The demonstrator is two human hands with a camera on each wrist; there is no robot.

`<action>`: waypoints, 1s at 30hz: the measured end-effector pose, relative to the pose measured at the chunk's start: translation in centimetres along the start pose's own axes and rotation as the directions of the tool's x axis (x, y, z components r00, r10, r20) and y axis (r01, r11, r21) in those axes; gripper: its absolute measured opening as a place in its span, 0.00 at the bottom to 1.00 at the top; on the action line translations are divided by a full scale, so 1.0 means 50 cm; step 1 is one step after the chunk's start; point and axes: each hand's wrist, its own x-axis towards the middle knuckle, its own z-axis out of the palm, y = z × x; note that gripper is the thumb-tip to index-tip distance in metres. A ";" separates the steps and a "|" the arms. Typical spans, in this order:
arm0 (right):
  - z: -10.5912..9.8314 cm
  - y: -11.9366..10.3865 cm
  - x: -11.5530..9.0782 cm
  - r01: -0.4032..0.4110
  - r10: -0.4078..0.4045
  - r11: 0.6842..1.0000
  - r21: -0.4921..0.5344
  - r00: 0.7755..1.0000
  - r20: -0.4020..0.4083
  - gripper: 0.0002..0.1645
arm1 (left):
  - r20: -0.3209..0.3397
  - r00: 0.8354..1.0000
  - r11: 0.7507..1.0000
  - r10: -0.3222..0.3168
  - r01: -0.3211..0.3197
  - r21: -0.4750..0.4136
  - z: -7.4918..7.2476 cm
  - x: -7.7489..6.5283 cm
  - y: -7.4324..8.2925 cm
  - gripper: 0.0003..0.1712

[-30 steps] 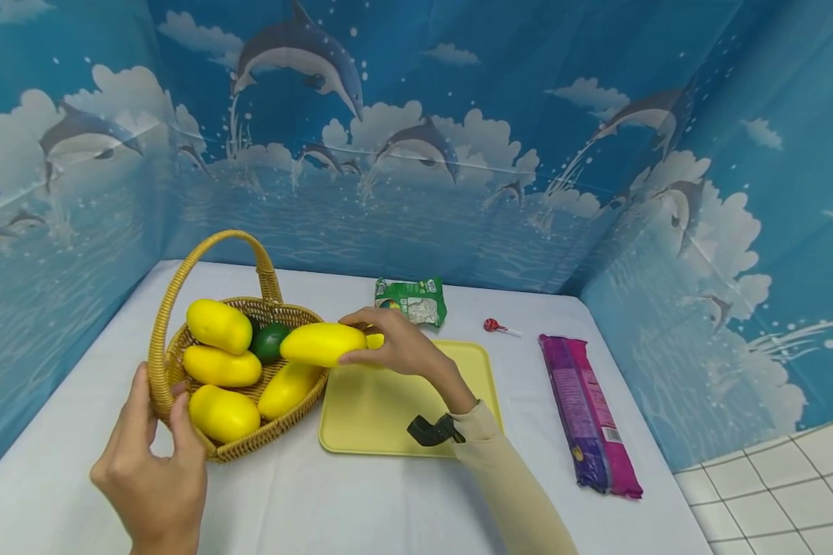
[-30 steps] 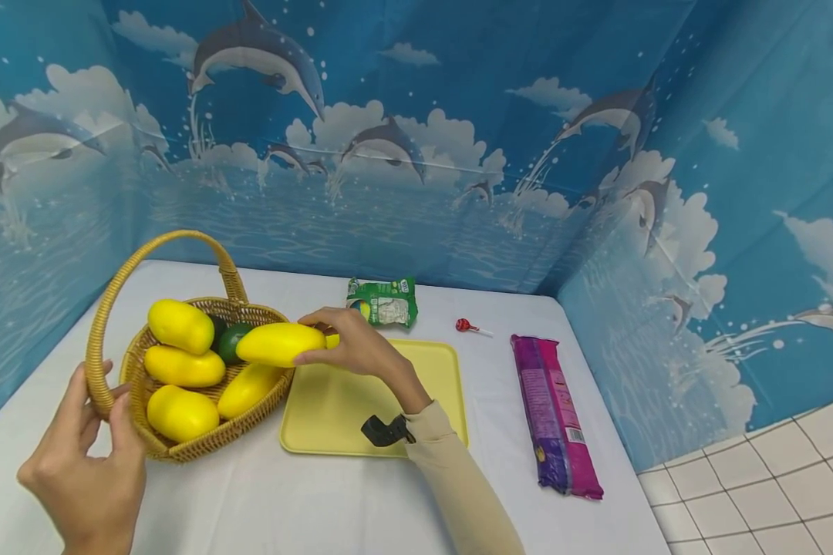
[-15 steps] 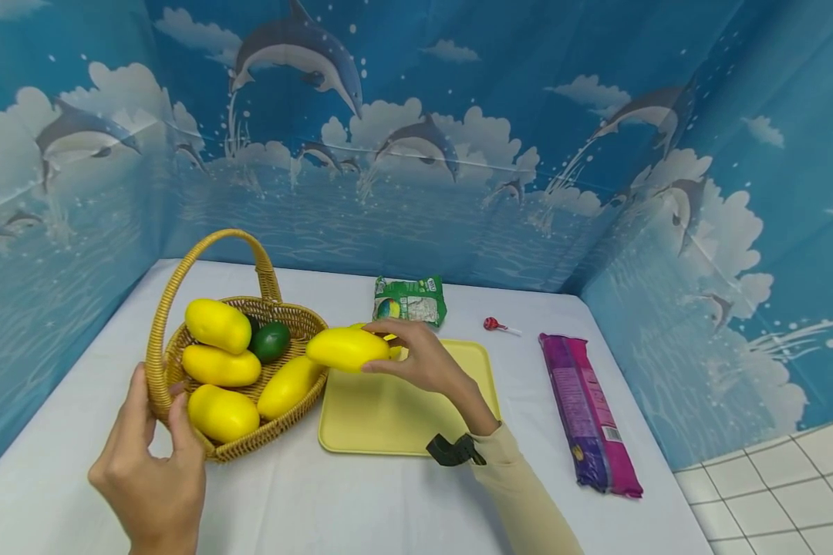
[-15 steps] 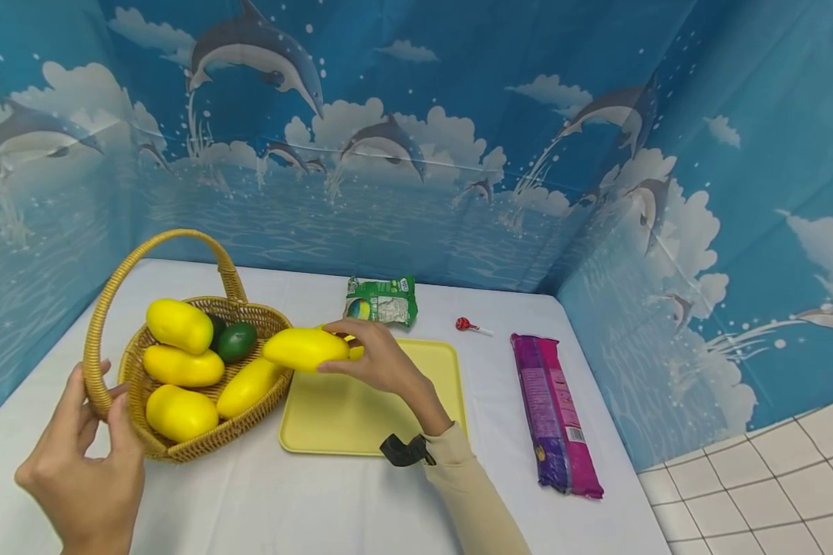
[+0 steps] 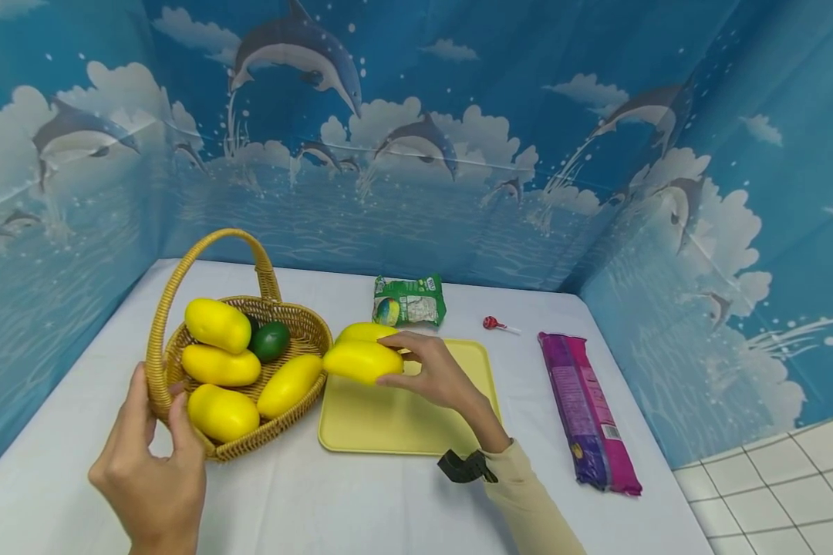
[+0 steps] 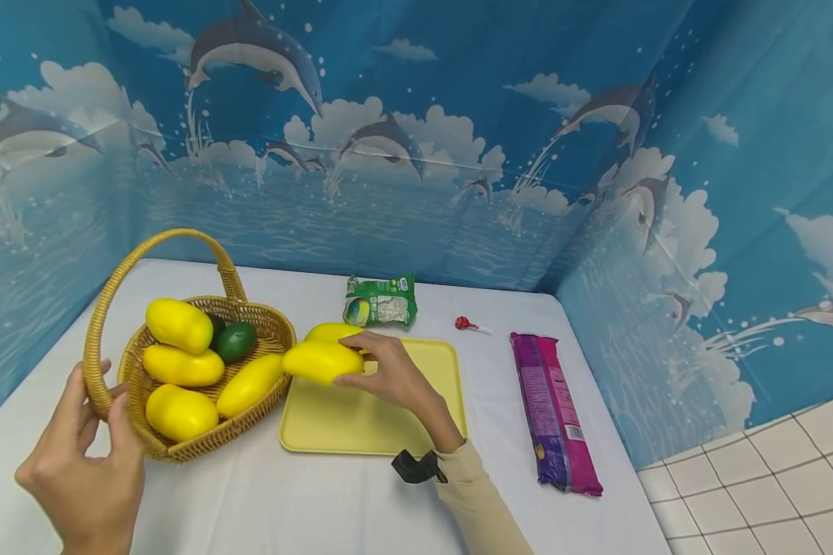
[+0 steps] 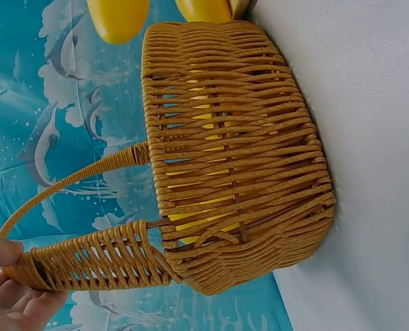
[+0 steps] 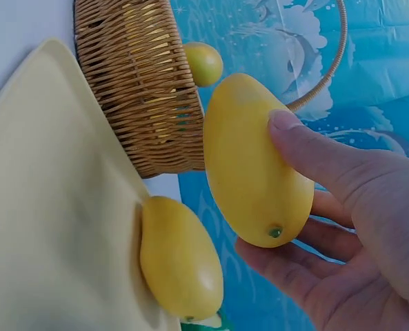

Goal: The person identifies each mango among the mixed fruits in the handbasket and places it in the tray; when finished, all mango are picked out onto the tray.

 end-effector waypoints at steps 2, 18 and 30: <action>0.003 0.005 -0.005 -0.010 0.010 1.000 0.005 1.000 -0.001 0.36 | 0.012 1.000 1.000 0.003 -0.003 0.008 0.000 0.000 -0.001 0.33; 0.035 0.045 -0.015 -0.027 0.025 0.999 -0.045 0.999 -0.038 0.34 | -0.011 1.000 1.000 -0.002 0.002 -0.012 0.002 0.000 -0.002 0.33; 0.062 0.059 -0.011 -0.032 0.025 0.995 -0.097 0.997 -0.070 0.33 | 0.028 0.999 1.000 0.015 -0.016 0.020 -0.004 0.001 -0.003 0.32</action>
